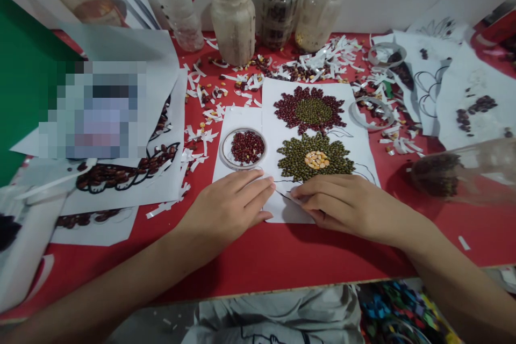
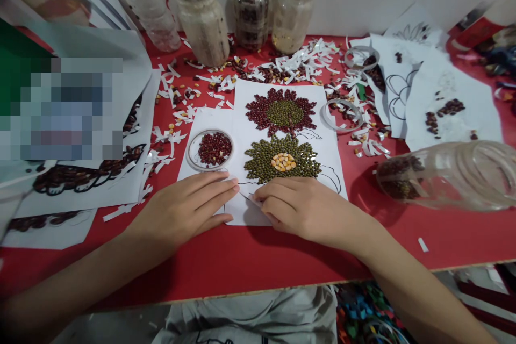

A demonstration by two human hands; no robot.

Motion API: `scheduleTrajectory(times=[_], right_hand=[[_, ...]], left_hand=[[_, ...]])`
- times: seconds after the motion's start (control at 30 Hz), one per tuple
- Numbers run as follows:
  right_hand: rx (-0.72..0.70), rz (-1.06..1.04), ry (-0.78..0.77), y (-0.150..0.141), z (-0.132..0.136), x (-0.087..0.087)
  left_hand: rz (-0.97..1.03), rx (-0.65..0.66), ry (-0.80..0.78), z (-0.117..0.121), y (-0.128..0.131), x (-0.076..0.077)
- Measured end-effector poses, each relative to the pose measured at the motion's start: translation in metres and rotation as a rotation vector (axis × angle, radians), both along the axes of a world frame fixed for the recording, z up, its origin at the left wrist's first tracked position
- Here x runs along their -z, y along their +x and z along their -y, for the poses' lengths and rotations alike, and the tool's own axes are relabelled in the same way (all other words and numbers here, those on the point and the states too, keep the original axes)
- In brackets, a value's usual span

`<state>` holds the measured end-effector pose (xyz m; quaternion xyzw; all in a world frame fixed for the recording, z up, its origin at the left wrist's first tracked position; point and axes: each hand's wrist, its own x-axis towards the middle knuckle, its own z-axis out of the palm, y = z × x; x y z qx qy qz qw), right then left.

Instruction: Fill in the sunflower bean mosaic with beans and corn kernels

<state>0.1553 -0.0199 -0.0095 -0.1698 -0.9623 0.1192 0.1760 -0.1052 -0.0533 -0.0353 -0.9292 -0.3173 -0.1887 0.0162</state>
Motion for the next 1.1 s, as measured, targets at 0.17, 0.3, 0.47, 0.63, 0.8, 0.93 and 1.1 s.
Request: scheduleTrajectory(times=[0.17,0.3,0.47,0.63,0.8,0.93,1.1], right_hand=[[-0.016,0.009,0.046,0.0004,0.0008,0.0009],[-0.023,0.033,0.061,0.001,0.0005,0.0005],[-0.037,0.072,0.085,0.0017,0.0006,0.0001],[-0.05,0.08,0.1,0.0019,0.0012,-0.0003],[-0.062,0.084,0.092,0.002,0.0012,0.0004],[-0.072,0.091,0.106,0.0015,0.0016,0.0011],[-0.081,0.089,0.13,0.0007,0.0008,0.0006]], left_hand=[[0.005,-0.015,-0.023,0.001,0.0012,-0.0027],[0.02,-0.03,-0.019,0.0018,0.0022,-0.0026],[0.002,-0.032,-0.028,0.0027,0.0019,-0.0008],[-0.006,-0.045,-0.004,0.0037,0.0011,-0.001],[-0.042,-0.088,-0.021,0.0045,0.0014,-0.0004],[-0.042,-0.031,0.002,0.0027,0.0011,0.0031],[-0.043,-0.018,-0.002,0.0023,0.001,0.0014]])
